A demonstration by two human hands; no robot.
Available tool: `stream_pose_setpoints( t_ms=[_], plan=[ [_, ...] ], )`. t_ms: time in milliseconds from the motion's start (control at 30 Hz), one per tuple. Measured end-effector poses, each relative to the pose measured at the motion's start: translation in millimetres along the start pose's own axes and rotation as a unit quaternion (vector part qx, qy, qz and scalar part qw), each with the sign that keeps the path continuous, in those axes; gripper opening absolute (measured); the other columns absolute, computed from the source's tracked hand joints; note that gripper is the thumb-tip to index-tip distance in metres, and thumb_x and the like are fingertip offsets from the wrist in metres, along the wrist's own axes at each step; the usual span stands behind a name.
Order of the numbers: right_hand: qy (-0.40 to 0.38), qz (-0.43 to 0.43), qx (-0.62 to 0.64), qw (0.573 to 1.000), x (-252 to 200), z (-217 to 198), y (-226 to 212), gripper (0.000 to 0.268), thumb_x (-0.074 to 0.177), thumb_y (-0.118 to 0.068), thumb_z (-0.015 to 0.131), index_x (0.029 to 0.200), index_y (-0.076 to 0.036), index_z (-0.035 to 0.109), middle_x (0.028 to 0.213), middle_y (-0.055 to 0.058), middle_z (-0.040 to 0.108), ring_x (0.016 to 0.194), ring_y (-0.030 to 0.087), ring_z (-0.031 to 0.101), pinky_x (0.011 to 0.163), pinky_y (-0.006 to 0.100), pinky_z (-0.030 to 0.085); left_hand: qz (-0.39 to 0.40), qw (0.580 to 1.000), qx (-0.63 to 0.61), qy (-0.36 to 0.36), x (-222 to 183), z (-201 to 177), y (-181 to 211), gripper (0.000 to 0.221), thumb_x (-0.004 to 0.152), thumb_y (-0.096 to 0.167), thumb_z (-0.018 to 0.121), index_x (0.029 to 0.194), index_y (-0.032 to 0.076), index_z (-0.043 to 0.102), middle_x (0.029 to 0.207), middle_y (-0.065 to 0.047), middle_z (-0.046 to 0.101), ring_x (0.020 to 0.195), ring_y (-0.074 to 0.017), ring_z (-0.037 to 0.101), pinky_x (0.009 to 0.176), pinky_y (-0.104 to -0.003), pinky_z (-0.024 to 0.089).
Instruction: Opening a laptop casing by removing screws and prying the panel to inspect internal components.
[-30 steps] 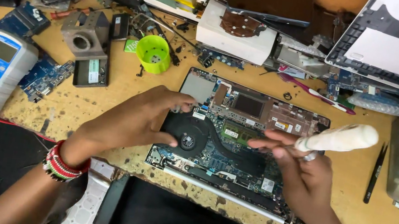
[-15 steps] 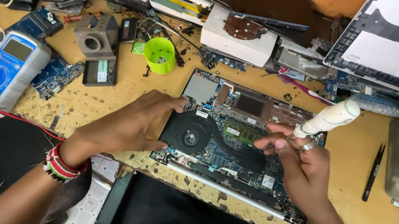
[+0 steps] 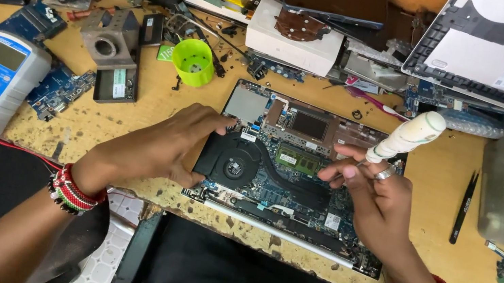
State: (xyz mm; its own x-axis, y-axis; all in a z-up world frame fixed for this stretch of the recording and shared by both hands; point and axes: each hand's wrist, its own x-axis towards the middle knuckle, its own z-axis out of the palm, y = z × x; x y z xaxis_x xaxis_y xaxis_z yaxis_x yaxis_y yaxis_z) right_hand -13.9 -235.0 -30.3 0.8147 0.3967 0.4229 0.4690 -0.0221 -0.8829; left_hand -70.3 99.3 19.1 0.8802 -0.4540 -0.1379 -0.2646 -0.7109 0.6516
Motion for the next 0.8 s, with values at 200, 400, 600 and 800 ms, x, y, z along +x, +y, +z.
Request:
stream_pose_setpoints(
  t_ms=[200,400,600,800],
  plan=[
    [-0.003,0.024,-0.009,1.0,3,2,-7,0.028,0.101,0.003,0.048,0.122,0.01,0.065,0.087,0.022,0.075,0.081,0.026,0.071,0.076,0.041,0.064,0.044,0.999,0.017,0.008,0,1,-5,0.082,0.07,0.003,0.087,0.144,-0.002,0.052,0.13,-0.022,0.057,0.125,-0.0395,0.049,0.106,-0.05,0.045],
    [-0.004,-0.027,-0.099,0.995,5,-1,-5,0.021,0.095,-0.002,0.069,0.114,0.004,0.074,0.086,0.02,0.076,0.075,0.024,0.075,0.069,0.039,0.063,0.044,0.998,-0.027,0.024,3,9,-21,0.082,0.067,0.003,0.089,0.142,-0.004,0.054,0.131,-0.02,0.057,0.128,-0.0383,0.048,0.108,-0.048,0.045],
    [-0.002,-0.039,-0.106,0.994,3,6,-10,0.017,0.085,0.006,0.078,0.103,0.005,0.078,0.086,0.023,0.078,0.079,0.032,0.078,0.069,0.04,0.064,0.052,0.997,-0.043,0.022,7,15,-31,0.088,0.064,0.002,0.09,0.144,-0.005,0.052,0.13,-0.019,0.054,0.126,-0.0374,0.046,0.11,-0.051,0.042],
    [-0.03,-0.087,-0.13,0.987,-7,7,3,0.012,0.092,-0.009,0.076,0.102,-0.003,0.077,0.101,0.01,0.079,0.096,0.023,0.08,0.086,0.034,0.068,-0.024,0.997,-0.073,-0.031,12,16,-31,0.102,0.075,0.014,0.089,0.161,0.024,0.035,0.133,-0.004,0.046,0.136,-0.0244,0.041,0.118,-0.046,0.035]
  ],
)
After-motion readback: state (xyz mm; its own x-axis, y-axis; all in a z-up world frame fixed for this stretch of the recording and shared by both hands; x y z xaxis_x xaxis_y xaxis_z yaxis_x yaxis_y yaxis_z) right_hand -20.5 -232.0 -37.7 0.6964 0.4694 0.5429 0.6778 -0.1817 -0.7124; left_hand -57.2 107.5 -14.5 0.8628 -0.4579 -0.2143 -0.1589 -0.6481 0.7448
